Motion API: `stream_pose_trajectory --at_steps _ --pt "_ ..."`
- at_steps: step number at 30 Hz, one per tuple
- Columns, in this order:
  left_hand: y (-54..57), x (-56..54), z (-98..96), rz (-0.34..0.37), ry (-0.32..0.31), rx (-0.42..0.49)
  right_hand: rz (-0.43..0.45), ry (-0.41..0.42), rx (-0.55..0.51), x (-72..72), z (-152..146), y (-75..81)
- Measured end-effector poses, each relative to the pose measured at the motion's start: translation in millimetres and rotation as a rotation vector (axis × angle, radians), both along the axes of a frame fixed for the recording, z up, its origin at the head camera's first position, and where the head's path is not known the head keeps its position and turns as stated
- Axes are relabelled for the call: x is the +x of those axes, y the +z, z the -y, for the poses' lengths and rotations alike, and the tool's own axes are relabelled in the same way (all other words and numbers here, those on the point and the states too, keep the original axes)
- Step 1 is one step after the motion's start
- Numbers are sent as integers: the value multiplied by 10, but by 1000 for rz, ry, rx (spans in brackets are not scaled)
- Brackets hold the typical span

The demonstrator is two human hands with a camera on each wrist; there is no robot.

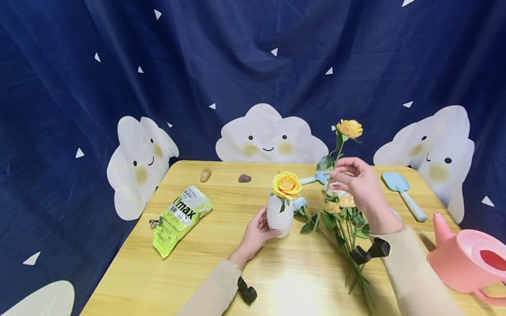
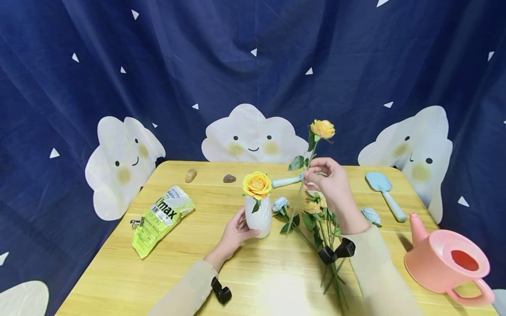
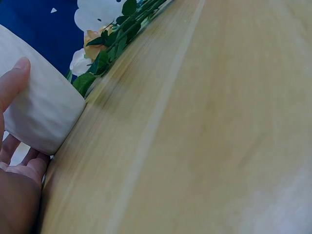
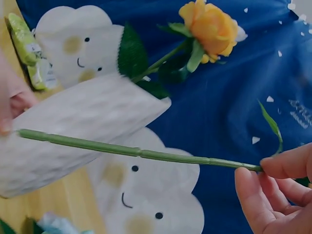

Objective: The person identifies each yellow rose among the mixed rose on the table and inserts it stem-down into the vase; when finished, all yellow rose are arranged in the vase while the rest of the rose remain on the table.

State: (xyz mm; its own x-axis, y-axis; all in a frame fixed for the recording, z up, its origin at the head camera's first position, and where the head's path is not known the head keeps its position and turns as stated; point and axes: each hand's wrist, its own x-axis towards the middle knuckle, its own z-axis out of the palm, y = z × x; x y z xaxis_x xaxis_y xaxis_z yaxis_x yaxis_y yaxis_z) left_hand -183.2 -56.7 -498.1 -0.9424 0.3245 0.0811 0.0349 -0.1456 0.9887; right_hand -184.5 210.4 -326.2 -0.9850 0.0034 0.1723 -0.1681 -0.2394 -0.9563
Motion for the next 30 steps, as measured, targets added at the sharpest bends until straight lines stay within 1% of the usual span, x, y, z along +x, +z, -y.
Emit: stream_pose_trajectory --at_steps 6,10,12,15,19,23,27,30 --pt "-7 -4 9 -14 2 -3 -85 -39 -172 -115 92 275" --pt "0 1 9 -16 -4 -4 -156 -91 -268 -156 136 440" --pt "2 3 8 -19 -7 -5 -183 -127 -288 -168 162 504" --pt "-2 5 9 -20 -9 -8 -214 -181 -287 -182 214 576" --pt "-10 8 12 -11 -9 -7 -251 -220 -293 -217 297 620" --pt "-14 10 14 -7 -3 -8 -274 -226 -295 -269 391 612" --pt "-16 7 11 -18 -4 -5 -273 -208 -267 -318 498 566" --pt "-10 5 3 -16 -6 1 -270 -175 -203 -358 569 526"
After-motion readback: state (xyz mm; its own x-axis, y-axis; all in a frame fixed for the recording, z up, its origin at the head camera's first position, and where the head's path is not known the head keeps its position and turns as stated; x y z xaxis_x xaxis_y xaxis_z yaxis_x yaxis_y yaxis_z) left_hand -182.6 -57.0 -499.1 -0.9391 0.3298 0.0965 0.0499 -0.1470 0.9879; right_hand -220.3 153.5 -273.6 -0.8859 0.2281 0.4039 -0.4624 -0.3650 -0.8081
